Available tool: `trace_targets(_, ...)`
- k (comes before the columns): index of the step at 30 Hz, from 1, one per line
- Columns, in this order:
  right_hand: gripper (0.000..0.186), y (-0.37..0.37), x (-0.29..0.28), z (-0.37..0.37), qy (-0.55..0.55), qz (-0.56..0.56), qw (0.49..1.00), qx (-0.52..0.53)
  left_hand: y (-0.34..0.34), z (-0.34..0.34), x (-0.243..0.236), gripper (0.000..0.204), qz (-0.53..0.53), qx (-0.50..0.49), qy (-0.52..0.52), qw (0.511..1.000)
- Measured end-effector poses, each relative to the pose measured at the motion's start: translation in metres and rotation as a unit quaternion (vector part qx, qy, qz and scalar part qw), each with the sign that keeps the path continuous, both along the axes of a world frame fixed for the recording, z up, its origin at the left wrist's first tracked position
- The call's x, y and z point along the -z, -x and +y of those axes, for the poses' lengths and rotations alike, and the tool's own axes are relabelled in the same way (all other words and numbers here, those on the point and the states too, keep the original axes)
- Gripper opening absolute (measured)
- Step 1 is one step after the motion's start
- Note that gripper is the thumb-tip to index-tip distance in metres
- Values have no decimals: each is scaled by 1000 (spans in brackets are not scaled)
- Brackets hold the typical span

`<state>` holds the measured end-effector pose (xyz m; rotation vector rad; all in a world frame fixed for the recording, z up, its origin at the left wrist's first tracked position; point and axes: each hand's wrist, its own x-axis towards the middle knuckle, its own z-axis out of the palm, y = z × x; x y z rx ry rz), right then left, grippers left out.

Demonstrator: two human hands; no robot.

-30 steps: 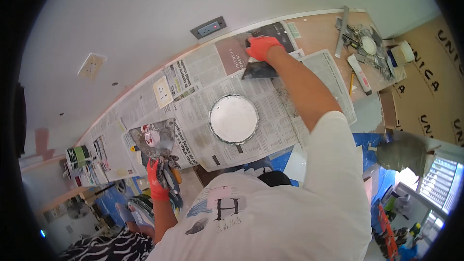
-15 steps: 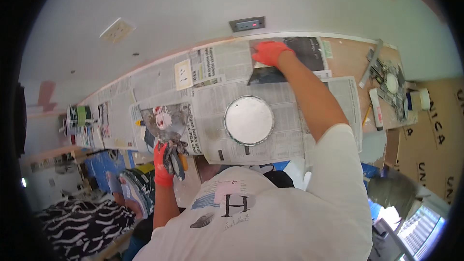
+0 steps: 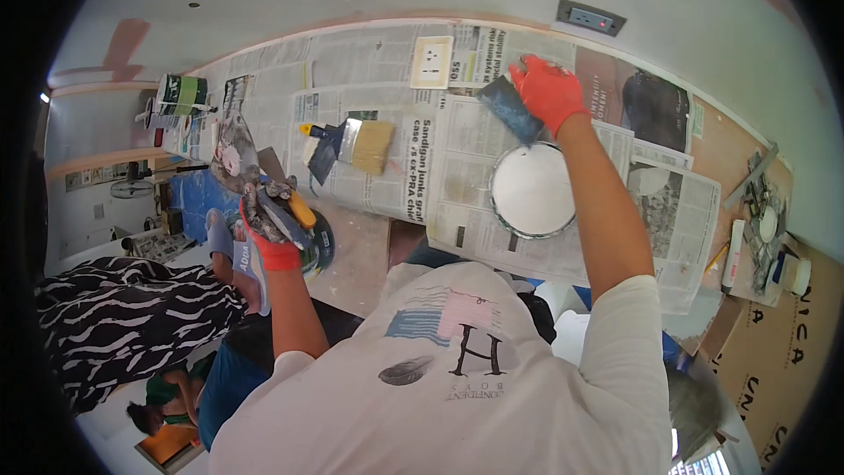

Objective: The person applies pink compound to a wall using a putty knife, smoothing it over a corner and around a wall-mounted electronic device.

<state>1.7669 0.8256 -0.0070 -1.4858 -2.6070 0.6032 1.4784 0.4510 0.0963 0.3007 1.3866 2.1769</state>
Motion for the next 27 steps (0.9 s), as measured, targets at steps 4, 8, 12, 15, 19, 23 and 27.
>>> trace_targets(4,52,75,-21,-80,-91,120,986,-77,37,-15,10,34,25,68,-48,996)
trace_targets(8,48,200,-11,-173,49,203,928,-308,48,-4,31,34,-163,-19,-71,984)
trace_targets(12,32,293,28,-211,4,39,976,-213,62,-3,31,30,-89,177,-110,974)
trace_targets(15,34,285,-11,-206,-36,48,965,-257,61,-16,30,28,-51,112,-32,992)
trace_targets(19,34,222,-101,-154,-17,230,940,-251,66,-15,25,31,-68,41,-28,996)
trace_targets(23,39,167,-138,-71,142,542,809,-176,76,-1,22,31,-62,135,-32,988)
trace_targets(27,35,68,-70,12,234,553,799,-33,40,32,2,29,-15,196,-28,980)
